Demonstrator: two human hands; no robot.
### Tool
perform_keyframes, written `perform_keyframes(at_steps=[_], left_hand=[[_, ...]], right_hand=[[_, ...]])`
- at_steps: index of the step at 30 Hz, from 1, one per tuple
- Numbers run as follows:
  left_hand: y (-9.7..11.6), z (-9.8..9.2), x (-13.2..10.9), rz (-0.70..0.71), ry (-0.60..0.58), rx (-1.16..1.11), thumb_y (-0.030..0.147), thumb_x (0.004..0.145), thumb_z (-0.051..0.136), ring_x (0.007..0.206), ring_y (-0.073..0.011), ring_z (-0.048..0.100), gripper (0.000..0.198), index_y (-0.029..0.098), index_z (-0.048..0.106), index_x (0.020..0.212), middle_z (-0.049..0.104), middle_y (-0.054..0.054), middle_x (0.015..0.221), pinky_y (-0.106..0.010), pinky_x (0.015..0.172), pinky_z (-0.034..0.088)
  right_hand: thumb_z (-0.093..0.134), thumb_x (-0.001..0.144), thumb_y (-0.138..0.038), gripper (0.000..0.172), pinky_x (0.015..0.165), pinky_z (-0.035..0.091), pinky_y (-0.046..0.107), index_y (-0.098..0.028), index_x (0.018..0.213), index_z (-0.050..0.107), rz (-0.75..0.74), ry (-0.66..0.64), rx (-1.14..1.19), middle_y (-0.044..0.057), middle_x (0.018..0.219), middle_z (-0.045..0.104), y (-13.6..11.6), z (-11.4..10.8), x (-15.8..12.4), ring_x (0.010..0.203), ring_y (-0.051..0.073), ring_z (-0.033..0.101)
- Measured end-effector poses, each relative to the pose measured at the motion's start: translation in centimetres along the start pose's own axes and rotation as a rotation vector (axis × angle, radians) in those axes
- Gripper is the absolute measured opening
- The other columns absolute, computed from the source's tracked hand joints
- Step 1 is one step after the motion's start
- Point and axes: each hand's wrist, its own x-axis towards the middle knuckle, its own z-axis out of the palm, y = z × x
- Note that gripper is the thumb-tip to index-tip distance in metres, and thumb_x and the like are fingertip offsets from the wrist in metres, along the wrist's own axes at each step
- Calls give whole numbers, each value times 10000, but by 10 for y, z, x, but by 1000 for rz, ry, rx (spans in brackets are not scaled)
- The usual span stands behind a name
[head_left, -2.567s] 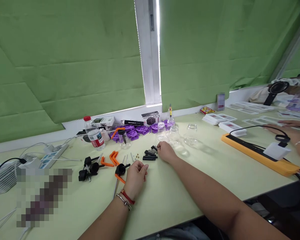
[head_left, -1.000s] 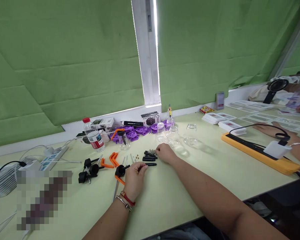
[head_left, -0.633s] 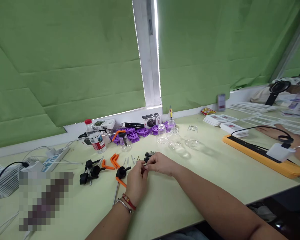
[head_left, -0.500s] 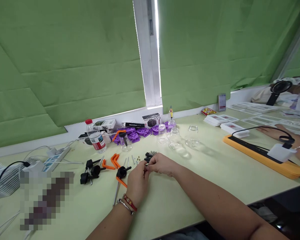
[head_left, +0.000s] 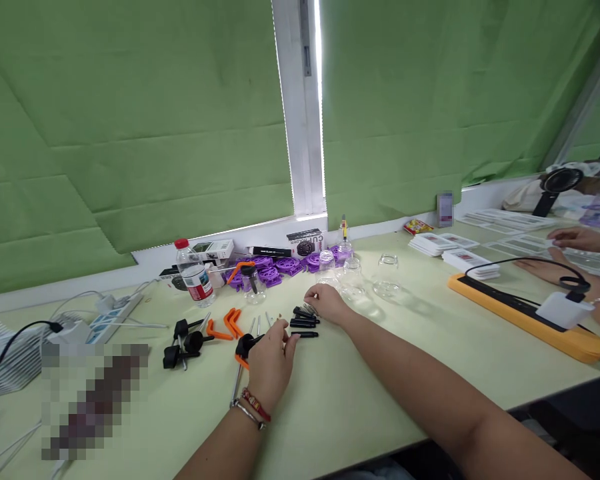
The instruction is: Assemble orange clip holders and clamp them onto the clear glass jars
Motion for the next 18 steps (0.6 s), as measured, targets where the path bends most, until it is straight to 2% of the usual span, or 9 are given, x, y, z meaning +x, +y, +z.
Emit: perform_keyframes(at_steps=[4, 10, 18], left_hand=[[0, -4, -1, 2, 7, -27, 317, 888, 464, 584, -140, 578, 172, 209, 535, 1001, 642, 10, 739, -235, 532, 365], [-2, -4, -2, 11, 15, -17, 315, 893, 457, 640, -153, 608, 237, 195, 505, 1091, 657, 2, 770, -242, 560, 394], [-1, -2, -2, 7, 6, 0, 306, 895, 458, 645, -149, 618, 251, 195, 503, 1115, 664, 6, 769, -238, 559, 382]], right_hand=[[607, 743, -165, 108, 861, 420, 315, -189, 743, 712, -85, -56, -24, 49, 934, 653, 13, 8, 15, 907, 188, 572], [604, 764, -170, 140, 822, 455, 285, -209, 801, 732, -152, -136, -19, 37, 938, 663, 26, 19, 15, 878, 170, 598], [598, 782, -181, 170, 850, 452, 297, -222, 856, 746, -181, -162, -23, 34, 967, 670, 32, 21, 16, 891, 178, 603]])
